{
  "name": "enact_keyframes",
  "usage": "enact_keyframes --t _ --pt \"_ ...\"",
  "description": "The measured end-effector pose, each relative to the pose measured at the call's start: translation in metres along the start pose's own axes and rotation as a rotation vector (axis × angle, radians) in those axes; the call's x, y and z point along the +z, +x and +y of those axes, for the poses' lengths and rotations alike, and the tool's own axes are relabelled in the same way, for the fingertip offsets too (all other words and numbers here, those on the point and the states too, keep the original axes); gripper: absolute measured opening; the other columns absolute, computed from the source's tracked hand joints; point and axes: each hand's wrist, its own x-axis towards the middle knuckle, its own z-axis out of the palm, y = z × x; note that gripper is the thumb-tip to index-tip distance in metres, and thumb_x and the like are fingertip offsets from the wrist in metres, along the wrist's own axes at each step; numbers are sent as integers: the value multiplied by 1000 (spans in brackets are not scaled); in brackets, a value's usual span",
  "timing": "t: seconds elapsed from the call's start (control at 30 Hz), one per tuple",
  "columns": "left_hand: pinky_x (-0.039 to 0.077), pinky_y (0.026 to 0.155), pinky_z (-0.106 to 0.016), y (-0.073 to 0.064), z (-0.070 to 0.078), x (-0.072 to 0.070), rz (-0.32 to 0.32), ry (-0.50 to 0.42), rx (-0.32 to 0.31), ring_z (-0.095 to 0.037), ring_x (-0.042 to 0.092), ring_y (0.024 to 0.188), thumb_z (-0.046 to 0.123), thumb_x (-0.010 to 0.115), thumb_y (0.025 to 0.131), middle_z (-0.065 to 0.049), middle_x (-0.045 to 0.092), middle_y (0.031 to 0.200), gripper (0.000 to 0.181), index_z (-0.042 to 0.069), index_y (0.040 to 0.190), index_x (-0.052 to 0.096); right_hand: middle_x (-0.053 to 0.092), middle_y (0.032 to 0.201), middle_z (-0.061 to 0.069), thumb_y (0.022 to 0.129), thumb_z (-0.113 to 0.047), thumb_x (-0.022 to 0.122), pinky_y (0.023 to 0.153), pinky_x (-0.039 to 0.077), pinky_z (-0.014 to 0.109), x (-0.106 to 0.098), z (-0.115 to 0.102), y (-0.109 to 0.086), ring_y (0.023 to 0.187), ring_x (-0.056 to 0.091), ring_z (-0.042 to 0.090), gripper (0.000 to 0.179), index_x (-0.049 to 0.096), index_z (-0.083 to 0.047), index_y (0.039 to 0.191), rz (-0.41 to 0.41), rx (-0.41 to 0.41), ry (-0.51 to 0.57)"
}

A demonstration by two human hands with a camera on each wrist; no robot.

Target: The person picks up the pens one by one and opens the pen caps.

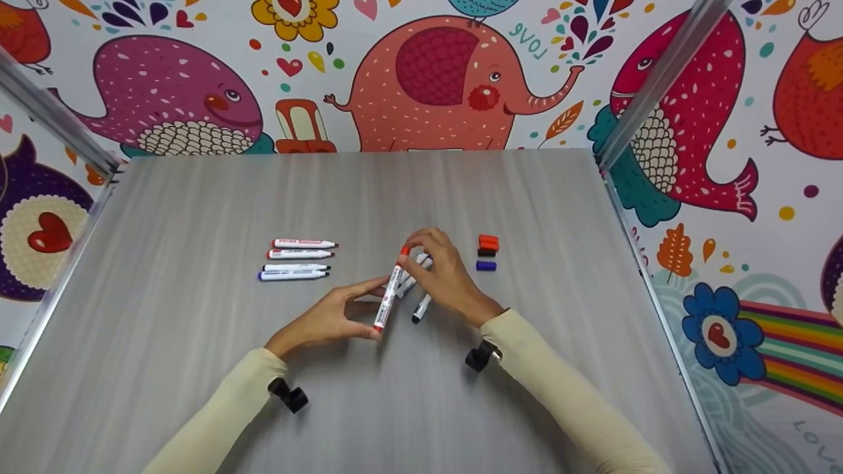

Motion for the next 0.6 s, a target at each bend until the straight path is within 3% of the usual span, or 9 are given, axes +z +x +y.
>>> enact_keyframes --t 0.1,0.23,0.43,0.6 --pt "46 118 -58 -2 3 1 -40 -100 -10 -36 62 140 15 95 89 -14 61 154 100 7 171 38 68 131 0 105 -17 77 104 51 42 2 -6 0 123 63 28 18 75 -10 121 -12 -7 14" --pt "48 115 -61 -2 6 2 -88 -204 -13 -42 65 137 8 92 91 -20 61 156 102 8 173 32 70 127 2 105 -19 79 97 53 39 6 -11 -1 114 66 31 26 72 -11 128 -30 17 42" --pt "48 115 -62 -6 9 0 -143 -269 14 -53 59 140 5 88 93 -8 69 150 101 13 175 29 74 120 12 105 -22 79 99 54 41 11 -18 -3 111 70 30 33 66 -4 129 -51 99 126" --pt "46 118 -59 -7 8 -4 -142 -293 49 -53 57 141 9 84 96 -9 73 143 89 5 171 35 75 116 17 103 -15 81 95 55 35 14 -23 -4 105 70 31 33 62 -3 127 -35 133 208"
